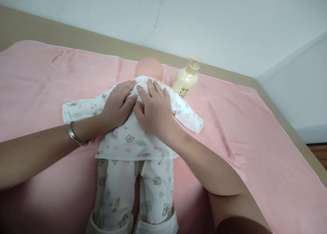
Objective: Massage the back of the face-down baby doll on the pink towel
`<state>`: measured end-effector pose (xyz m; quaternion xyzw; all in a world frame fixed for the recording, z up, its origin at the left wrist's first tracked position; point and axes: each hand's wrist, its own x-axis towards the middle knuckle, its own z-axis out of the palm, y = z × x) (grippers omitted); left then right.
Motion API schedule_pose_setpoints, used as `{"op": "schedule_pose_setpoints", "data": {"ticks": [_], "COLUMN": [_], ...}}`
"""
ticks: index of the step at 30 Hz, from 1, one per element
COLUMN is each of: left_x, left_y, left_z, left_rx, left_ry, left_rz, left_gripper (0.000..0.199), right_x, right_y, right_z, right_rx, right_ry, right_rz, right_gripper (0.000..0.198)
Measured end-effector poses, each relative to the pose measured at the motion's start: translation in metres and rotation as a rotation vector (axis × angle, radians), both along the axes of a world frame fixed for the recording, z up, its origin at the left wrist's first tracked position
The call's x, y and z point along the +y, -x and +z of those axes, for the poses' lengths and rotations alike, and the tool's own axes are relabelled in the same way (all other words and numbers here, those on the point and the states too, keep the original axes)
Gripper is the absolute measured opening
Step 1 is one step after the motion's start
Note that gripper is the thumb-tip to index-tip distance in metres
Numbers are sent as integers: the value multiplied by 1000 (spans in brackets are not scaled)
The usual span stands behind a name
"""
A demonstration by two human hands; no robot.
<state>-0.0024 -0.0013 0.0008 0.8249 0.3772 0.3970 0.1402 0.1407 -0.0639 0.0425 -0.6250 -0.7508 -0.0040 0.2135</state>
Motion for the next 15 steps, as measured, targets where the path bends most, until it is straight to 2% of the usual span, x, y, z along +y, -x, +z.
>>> {"op": "schedule_pose_setpoints", "data": {"ticks": [15], "left_x": [0], "left_y": [0], "left_z": [-1], "left_rx": [-23], "left_ry": [-1], "left_rz": [-5], "left_gripper": [46], "right_x": [2], "right_y": [-3], "right_z": [-4], "right_rx": [30], "right_ry": [-47], "right_rz": [20], "right_gripper": [47]}}
